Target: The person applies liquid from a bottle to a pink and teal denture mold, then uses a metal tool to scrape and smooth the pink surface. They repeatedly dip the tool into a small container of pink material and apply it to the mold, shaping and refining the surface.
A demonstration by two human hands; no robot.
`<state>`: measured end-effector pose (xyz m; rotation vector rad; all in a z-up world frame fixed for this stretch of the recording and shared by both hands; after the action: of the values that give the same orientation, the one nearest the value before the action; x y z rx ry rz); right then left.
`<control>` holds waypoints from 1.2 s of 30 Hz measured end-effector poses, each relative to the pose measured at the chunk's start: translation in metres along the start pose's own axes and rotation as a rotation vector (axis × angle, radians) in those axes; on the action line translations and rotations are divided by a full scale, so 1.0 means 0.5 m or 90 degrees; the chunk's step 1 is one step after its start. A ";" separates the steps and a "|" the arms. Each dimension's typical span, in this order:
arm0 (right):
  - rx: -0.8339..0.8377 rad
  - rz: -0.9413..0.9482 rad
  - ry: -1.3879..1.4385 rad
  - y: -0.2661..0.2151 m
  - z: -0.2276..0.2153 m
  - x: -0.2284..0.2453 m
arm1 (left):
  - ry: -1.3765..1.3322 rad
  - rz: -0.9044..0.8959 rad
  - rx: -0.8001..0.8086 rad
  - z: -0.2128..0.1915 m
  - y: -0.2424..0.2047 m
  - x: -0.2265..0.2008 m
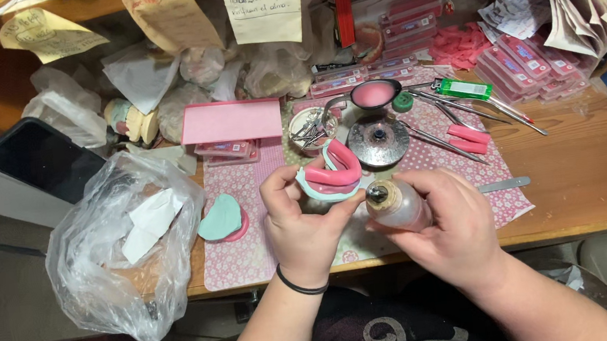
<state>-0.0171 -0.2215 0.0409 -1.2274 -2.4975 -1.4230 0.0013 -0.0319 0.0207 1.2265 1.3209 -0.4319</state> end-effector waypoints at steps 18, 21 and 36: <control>0.004 -0.040 0.001 0.022 0.014 0.011 | 0.087 -0.013 -0.011 0.008 -0.002 0.012; 0.014 -0.025 -0.004 0.015 0.014 0.003 | 0.101 -0.043 -0.028 0.006 -0.001 0.006; 0.022 -0.016 -0.002 0.012 0.018 -0.006 | 0.159 -0.129 -0.031 0.007 0.002 0.026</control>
<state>-0.0081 -0.2151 0.0387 -1.1983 -2.5369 -1.3786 0.0073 -0.0294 0.0088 1.1362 1.6689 -0.3956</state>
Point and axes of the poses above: each hand's wrist, its own y-axis towards the middle knuckle, its own z-axis out of the palm, x = y × z, the point moved 4 cm from there along y, towards the middle knuckle, and after that the axes turned 8 degrees about -z, right-handed, at the moved point
